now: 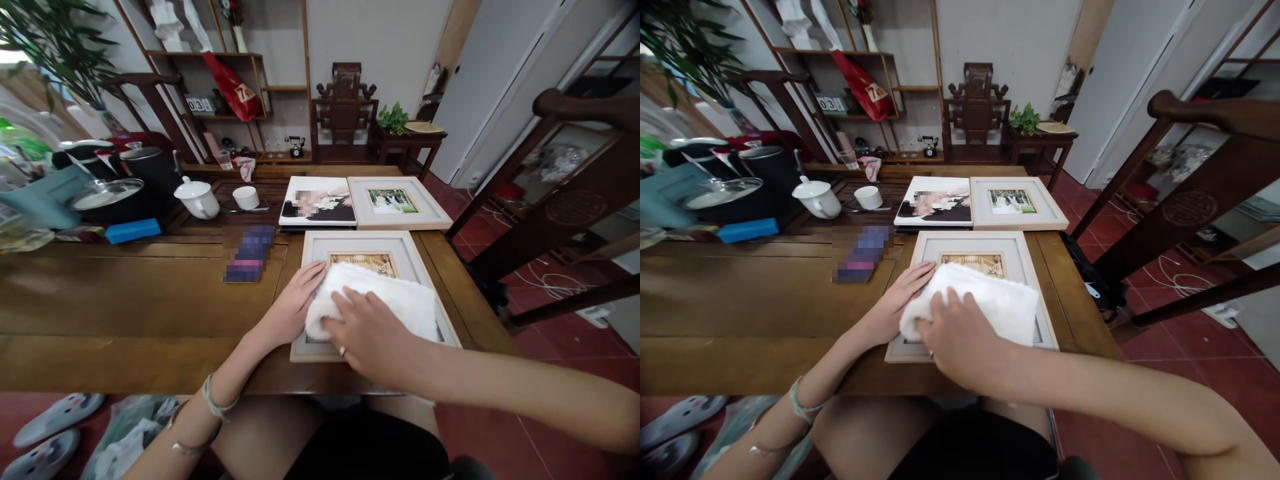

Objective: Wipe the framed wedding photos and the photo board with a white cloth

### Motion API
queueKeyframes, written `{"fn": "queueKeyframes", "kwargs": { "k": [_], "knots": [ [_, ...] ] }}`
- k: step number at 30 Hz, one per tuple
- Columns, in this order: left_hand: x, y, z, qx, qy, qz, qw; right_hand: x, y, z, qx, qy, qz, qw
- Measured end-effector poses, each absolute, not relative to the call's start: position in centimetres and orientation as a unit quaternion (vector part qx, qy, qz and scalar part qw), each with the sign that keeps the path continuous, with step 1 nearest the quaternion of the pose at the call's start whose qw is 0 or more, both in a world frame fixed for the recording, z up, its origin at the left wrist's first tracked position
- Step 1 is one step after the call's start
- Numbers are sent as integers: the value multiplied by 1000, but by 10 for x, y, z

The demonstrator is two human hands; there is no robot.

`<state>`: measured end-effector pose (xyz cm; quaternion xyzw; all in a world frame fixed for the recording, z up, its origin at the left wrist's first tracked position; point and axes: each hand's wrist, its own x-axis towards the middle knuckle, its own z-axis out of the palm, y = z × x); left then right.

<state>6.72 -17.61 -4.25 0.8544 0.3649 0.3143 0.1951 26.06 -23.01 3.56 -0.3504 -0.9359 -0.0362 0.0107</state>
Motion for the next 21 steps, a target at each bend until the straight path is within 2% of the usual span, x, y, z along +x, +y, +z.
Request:
{"fn": "queueKeyframes", "kwargs": {
  "k": [8, 14, 18, 21],
  "knots": [
    [68, -170, -51, 852, 381, 313, 175, 240, -268, 36, -268, -956, -120, 14],
    [69, -176, -42, 848, 390, 300, 194, 262, -248, 32, -301, -953, -25, 14],
    [71, -178, -37, 849, 392, 295, 199, 287, -206, 33, -337, -941, -7, 11],
    [72, -179, -34, 848, 390, 296, 200, 306, -170, 39, -305, -952, 32, 5]
  ]
}}
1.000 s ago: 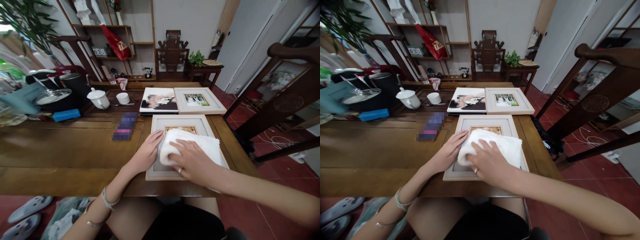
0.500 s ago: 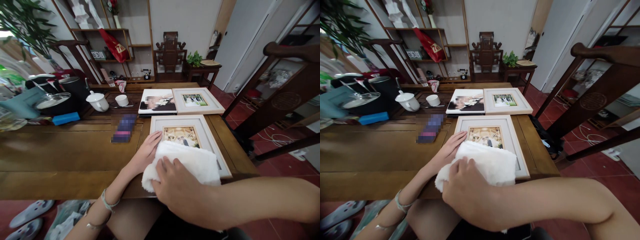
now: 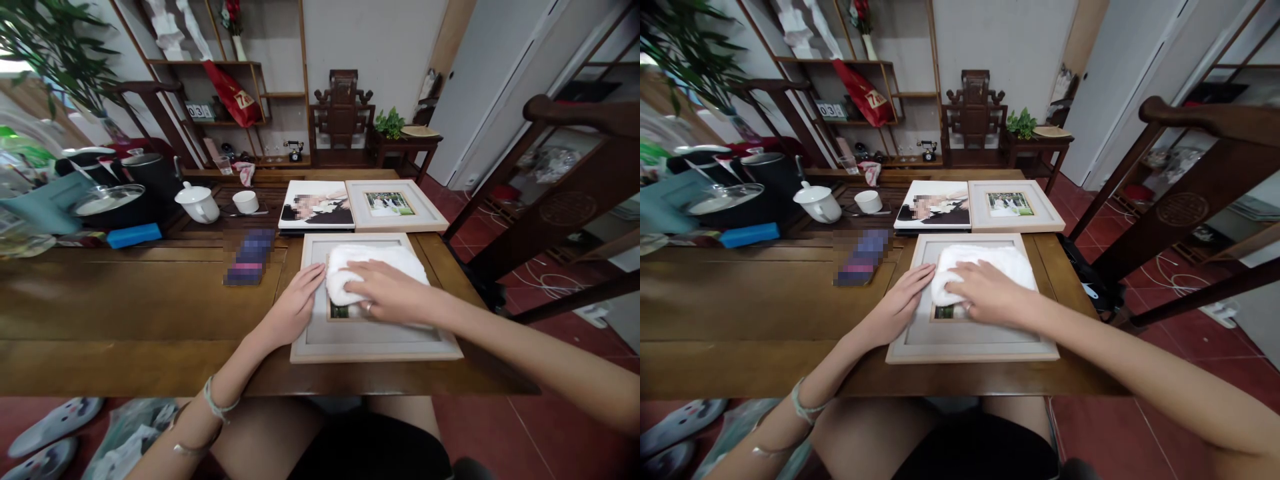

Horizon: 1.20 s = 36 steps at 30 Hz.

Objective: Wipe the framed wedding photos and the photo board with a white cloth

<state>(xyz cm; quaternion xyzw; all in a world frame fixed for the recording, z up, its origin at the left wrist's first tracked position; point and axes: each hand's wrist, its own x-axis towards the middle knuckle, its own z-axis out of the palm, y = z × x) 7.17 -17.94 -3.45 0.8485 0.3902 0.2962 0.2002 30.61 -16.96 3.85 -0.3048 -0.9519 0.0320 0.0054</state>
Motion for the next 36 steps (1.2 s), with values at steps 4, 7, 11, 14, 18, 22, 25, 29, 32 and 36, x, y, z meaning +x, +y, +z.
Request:
{"fn": "queueKeyframes", "kwargs": {
  "k": [4, 7, 11, 14, 18, 22, 25, 29, 32, 36],
  "knots": [
    [72, -180, -33, 846, 384, 309, 203, 310, -151, 40, -311, -950, 33, 27],
    [72, -180, -34, 843, 379, 323, 204, 295, -170, 35, -329, -944, 3, 33],
    [71, -180, -34, 843, 372, 324, 214, 274, -215, 35, -317, -948, 14, 31],
    [71, -180, -33, 841, 389, 307, 218, 269, -237, 40, -275, -960, 33, 29],
    [72, -180, -33, 842, 403, 288, 211, 279, -240, 44, -247, -968, 41, 12],
    [72, -179, -35, 848, 392, 300, 193, 304, -231, 39, -281, -959, 35, -15],
    [72, -179, -36, 848, 390, 300, 196, 327, -219, 33, -324, -946, -2, -12],
    [72, -180, -34, 848, 389, 298, 202, 352, -184, 26, -383, -922, -58, 9],
    [72, -181, -33, 847, 383, 305, 206, 358, -148, 23, -414, -906, -66, 63],
    [72, -180, -33, 848, 379, 308, 207, 335, -112, 23, -400, -900, -35, 170]
  ]
}}
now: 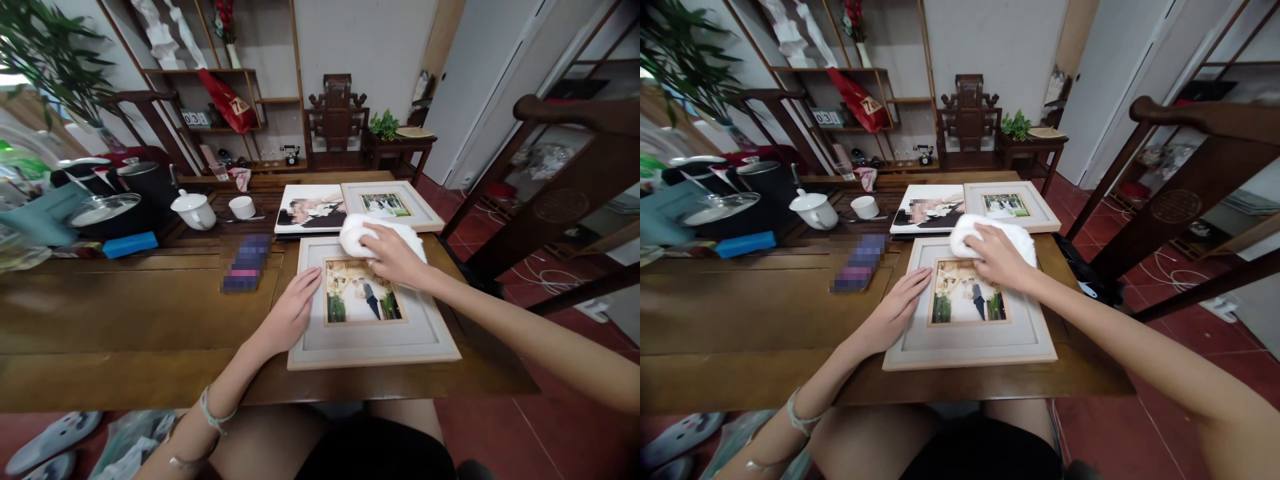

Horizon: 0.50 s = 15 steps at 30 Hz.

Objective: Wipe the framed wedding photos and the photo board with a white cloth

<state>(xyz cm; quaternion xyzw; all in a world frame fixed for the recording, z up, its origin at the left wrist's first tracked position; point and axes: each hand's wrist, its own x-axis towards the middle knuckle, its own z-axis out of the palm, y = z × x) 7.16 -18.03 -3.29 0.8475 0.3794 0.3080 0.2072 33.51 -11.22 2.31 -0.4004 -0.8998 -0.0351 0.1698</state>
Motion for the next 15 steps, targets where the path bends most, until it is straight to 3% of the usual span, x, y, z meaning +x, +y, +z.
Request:
{"fn": "queueKeyframes", "kwargs": {
  "k": [4, 9, 15],
  "knots": [
    [71, -180, -35, 850, 382, 302, 201, 291, -98, 27, -317, -928, -25, 195],
    [69, -180, -38, 846, 392, 304, 197, 266, -94, 28, -217, -970, -39, 102],
    [70, -180, -35, 846, 387, 306, 203, 295, -95, 31, -200, -978, -41, 40]
  ]
}}
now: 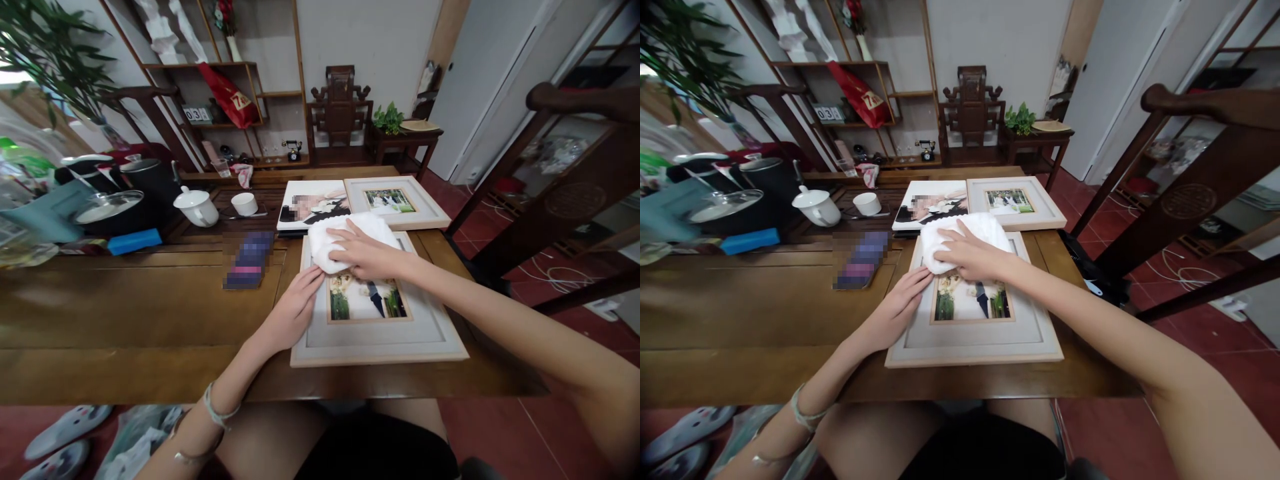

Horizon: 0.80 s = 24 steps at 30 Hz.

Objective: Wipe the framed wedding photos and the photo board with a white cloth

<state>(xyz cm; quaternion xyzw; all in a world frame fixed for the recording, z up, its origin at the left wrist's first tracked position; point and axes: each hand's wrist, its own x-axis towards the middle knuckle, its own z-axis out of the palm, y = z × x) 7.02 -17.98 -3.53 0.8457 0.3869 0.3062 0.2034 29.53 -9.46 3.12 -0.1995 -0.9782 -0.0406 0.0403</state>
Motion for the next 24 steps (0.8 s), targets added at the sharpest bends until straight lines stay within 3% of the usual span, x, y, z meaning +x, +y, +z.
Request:
{"fn": "queueKeyframes", "kwargs": {
  "k": [9, 14, 24],
  "knots": [
    [72, -182, -32, 847, 385, 299, 210, 369, -106, 43, -301, -953, -38, -25],
    [72, -181, -32, 846, 389, 295, 213, 405, -110, 40, -365, -930, -26, -16],
    [72, -181, -32, 847, 388, 297, 208, 347, -121, 32, -340, -939, -47, 23]
  ]
}}
